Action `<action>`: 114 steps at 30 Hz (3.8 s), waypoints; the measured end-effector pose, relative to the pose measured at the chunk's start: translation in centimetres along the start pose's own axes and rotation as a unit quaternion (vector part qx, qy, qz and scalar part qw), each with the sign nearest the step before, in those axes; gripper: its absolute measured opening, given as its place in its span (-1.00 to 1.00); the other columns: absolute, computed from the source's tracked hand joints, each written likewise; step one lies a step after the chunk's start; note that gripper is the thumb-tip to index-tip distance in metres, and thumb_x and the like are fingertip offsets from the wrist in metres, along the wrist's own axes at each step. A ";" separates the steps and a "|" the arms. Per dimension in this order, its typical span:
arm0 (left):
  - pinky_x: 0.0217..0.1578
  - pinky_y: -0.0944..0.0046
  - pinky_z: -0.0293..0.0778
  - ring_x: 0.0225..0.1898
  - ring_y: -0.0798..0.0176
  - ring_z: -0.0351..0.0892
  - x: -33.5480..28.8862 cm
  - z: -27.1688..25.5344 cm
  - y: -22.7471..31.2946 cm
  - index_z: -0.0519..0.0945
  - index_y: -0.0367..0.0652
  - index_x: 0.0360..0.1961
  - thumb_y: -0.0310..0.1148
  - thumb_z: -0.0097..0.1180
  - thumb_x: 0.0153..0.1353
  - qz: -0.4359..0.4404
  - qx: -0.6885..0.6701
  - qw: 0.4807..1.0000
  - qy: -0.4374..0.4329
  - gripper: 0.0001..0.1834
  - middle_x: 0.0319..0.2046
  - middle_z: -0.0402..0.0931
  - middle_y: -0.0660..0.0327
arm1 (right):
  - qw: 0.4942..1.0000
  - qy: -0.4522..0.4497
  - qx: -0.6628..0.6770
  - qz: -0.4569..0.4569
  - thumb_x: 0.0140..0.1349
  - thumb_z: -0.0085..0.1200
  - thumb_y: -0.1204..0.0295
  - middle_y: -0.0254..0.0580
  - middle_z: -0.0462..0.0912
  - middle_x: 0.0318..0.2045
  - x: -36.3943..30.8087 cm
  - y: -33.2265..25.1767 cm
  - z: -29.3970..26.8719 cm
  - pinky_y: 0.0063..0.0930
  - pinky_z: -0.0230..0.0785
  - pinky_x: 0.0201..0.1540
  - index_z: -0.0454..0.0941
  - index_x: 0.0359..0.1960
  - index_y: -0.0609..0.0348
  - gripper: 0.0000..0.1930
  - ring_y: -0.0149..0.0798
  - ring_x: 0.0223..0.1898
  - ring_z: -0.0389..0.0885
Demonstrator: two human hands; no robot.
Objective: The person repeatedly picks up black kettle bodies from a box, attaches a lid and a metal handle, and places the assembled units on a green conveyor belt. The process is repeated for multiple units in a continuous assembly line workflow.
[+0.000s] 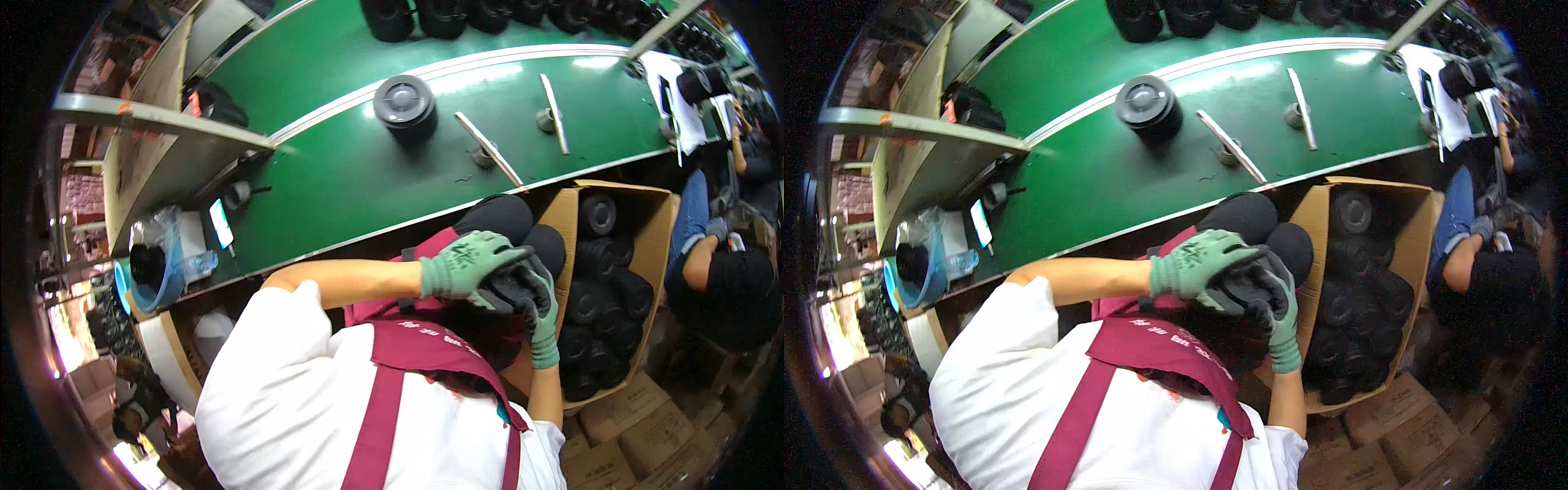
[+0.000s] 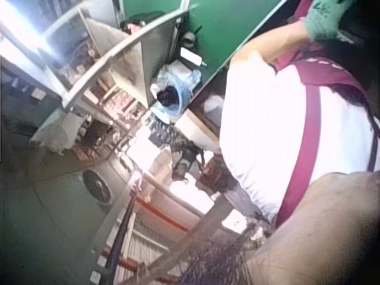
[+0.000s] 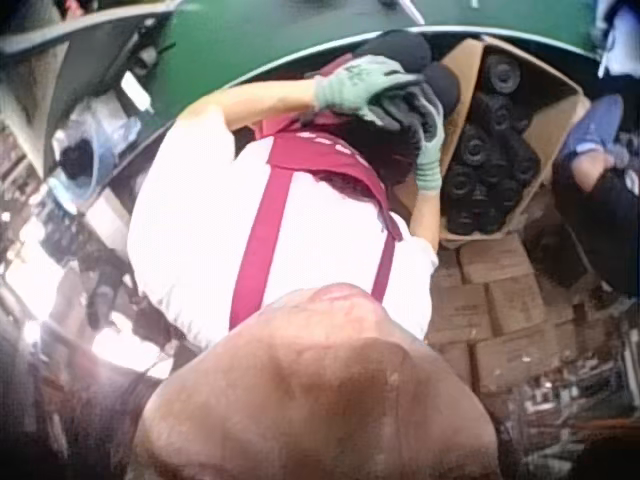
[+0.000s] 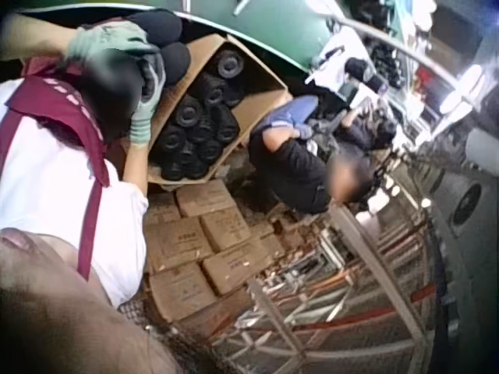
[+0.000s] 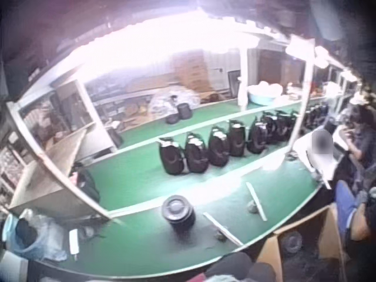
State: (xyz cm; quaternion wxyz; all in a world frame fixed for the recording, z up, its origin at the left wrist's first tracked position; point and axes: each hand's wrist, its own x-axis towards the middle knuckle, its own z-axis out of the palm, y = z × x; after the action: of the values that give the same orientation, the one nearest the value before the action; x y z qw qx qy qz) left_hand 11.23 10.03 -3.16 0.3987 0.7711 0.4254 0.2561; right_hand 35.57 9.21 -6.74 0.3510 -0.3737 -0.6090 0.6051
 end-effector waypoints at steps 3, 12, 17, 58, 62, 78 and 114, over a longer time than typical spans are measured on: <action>0.08 0.00 0.34 0.08 -0.08 0.41 0.8 -0.5 0.0 0.35 -0.13 0.29 0.12 0.46 -0.27 -0.008 0.071 0.996 -0.044 0.08 0.01 0.41 0.02 | 0.998 0.048 -0.028 -0.001 0.36 0.00 0.06 0.02 0.38 0.26 0.1 0.1 1.3 -0.22 0.18 0.36 0.49 0.14 0.27 -0.47 -0.05 0.30 0.36; 0.01 0.08 0.48 -0.05 -0.05 0.60 3.3 -2.3 1.4 0.54 -0.08 0.14 0.02 0.35 0.00 -0.089 0.059 0.994 0.017 -0.31 -0.05 0.57 0.03 | 0.983 0.177 -0.026 0.040 0.48 -0.23 0.14 -0.14 0.61 -0.02 0.0 0.6 1.7 -0.34 0.38 0.14 0.52 0.10 0.26 -0.54 -0.21 0.05 0.56; -0.04 0.10 0.53 -0.10 0.00 0.61 4.9 -2.6 -1.4 0.46 -0.20 0.19 -0.34 0.00 0.35 -0.212 -0.291 0.920 0.154 -0.59 0.02 0.50 -0.04 | 0.993 0.005 -0.100 -0.067 0.32 0.02 0.57 -0.13 0.54 0.13 3.9 -3.3 -3.6 -0.32 0.33 0.26 0.41 0.21 0.33 -0.60 -0.21 0.15 0.51; 0.41 -0.14 -0.09 0.40 -0.16 0.08 55.7 -1.8 -25.8 0.32 -0.21 0.32 0.01 0.11 0.18 0.085 0.286 0.949 0.105 -0.24 0.31 0.23 -0.08 | 0.815 0.543 -0.202 -0.003 -0.02 0.26 -0.31 -0.29 0.57 -0.30 53.3 15.9 -71.4 -0.19 0.41 -0.34 0.47 0.01 0.04 -0.24 -0.25 -0.42 0.52; 0.40 -0.20 -0.09 0.39 -0.18 0.09 54.4 -4.0 -26.9 0.32 -0.19 0.33 -0.04 0.17 0.12 0.037 0.289 0.950 0.110 -0.22 0.32 0.22 -0.08 | 0.775 0.587 -0.225 0.068 0.07 0.16 -0.31 -0.22 0.64 -0.21 64.5 15.9 -68.9 -0.17 0.44 -0.27 0.52 0.06 0.06 -0.25 -0.17 -0.34 0.61; 0.39 -0.22 -0.05 0.37 -0.19 0.12 55.7 -4.8 -26.2 0.35 -0.17 0.32 -0.03 0.17 0.11 0.015 0.231 0.970 0.077 -0.22 0.31 0.23 -0.04 | 0.880 0.447 -0.137 0.080 0.10 0.09 -0.29 -0.18 0.37 0.33 68.9 9.4 -69.3 0.08 0.00 0.39 0.27 0.39 -0.03 -0.10 -0.12 0.35 0.27; 0.38 -0.19 -0.04 0.34 -0.13 0.16 54.3 -2.7 -27.1 0.40 -0.15 0.27 0.01 0.16 0.11 0.060 0.299 0.941 0.145 -0.27 0.23 0.29 -0.02 | 0.927 0.208 -0.310 -0.040 -0.28 0.56 0.28 0.04 0.34 0.30 64.1 7.7 -53.3 -0.22 0.32 0.32 0.00 0.47 0.04 0.22 -0.02 0.28 0.41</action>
State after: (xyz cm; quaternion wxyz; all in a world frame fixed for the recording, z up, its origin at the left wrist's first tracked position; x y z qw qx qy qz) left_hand 24.59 66.47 -21.20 0.0675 0.8332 0.4888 0.2495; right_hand 52.32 90.83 -14.86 0.3603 -0.5565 -0.6943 0.2799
